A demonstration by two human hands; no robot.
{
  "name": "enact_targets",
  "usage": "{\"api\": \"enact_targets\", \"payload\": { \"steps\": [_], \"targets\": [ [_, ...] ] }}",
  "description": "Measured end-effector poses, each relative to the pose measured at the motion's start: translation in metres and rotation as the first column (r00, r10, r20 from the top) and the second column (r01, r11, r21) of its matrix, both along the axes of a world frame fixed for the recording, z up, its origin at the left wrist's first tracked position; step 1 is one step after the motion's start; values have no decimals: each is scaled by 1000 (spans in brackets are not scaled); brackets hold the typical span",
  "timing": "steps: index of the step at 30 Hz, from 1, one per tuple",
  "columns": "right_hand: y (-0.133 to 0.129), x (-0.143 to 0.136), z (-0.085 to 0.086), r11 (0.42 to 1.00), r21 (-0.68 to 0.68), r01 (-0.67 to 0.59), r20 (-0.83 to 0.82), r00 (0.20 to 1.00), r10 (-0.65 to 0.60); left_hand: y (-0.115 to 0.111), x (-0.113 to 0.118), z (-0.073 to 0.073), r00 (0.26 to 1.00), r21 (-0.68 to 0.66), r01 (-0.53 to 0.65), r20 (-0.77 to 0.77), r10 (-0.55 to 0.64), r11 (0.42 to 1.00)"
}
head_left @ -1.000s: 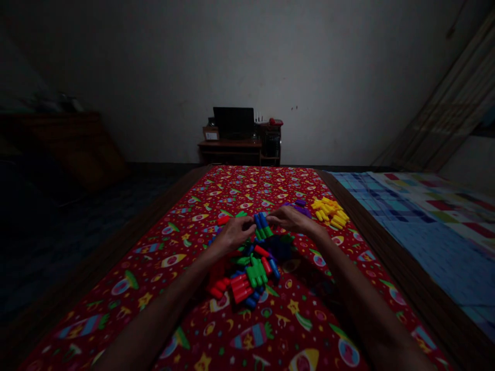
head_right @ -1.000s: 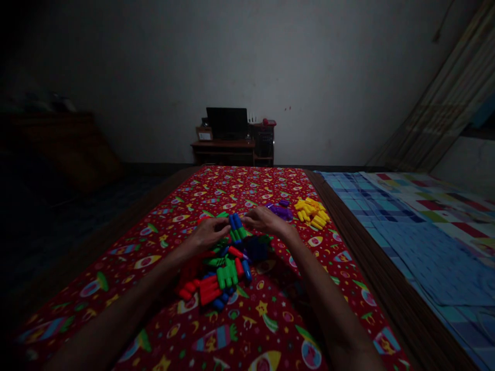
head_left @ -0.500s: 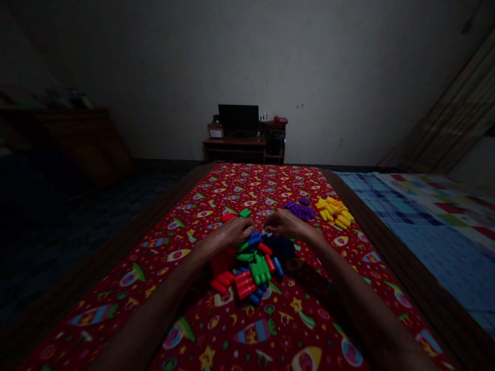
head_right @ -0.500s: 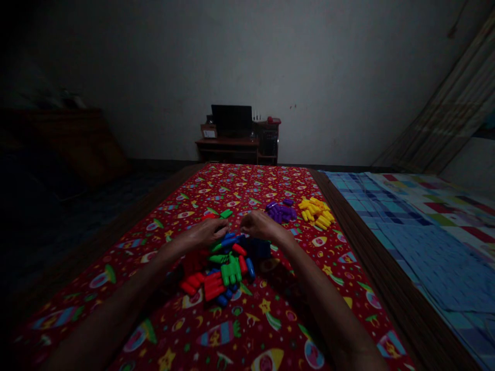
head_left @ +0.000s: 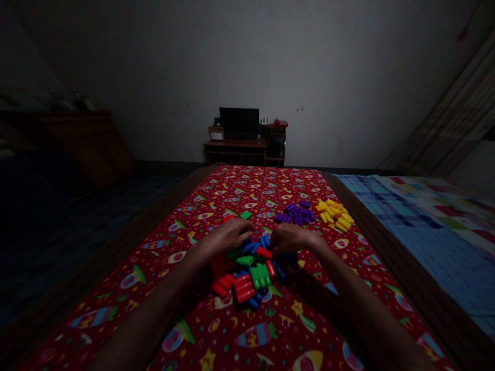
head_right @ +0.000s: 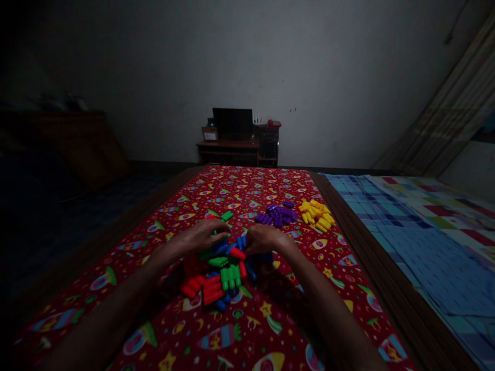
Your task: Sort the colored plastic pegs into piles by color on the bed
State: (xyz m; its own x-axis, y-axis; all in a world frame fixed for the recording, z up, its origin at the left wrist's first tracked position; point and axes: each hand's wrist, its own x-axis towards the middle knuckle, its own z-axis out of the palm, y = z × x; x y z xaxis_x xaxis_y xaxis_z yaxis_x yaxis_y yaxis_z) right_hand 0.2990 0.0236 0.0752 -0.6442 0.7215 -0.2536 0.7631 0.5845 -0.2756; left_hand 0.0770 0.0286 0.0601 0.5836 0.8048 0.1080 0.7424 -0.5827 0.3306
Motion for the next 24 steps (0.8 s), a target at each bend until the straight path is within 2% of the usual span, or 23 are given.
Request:
{"api": "enact_targets", "payload": {
  "steps": [2, 5, 7, 10, 13, 16, 19, 21, 24],
  "targets": [
    [10, 13, 3, 999, -18, 49, -118, 992, -51, -2, 2, -1, 999, 38, 1, 37, -2, 999],
    [24, 36, 6, 963, 55, 264, -279, 930, -240, -1, 8, -5, 996, 61, 9, 83, -14, 998],
    [33, 51, 3, 883, 137, 448, -355, 855, -379, 4, 15, -8, 995, 58, 11, 102, -17, 998],
    [44, 67, -8, 714, 250, 654, -392, 742, -543, 22, 33, -16, 995, 35, 11, 104, -15, 999],
    [52, 76, -19, 605, 289, 742, -427, 666, -612, 47, 58, -25, 997, -14, 10, 73, -9, 1000],
    [56, 80, -23, 549, 272, 790, -513, 602, -612, 68, 84, -34, 999, -66, -5, 39, 8, 998],
    [59, 81, -19, 595, 244, 766, -575, 608, -548, 83, 102, -37, 999, -88, 7, 49, -3, 996],
    [59, 78, -14, 666, 216, 714, -571, 646, -507, 90, 105, -35, 998, -103, 11, 69, -3, 995],
    [58, 70, -9, 779, 172, 602, -497, 736, -459, 95, 96, -28, 993, -75, -33, 109, 41, 997]
  ]
}}
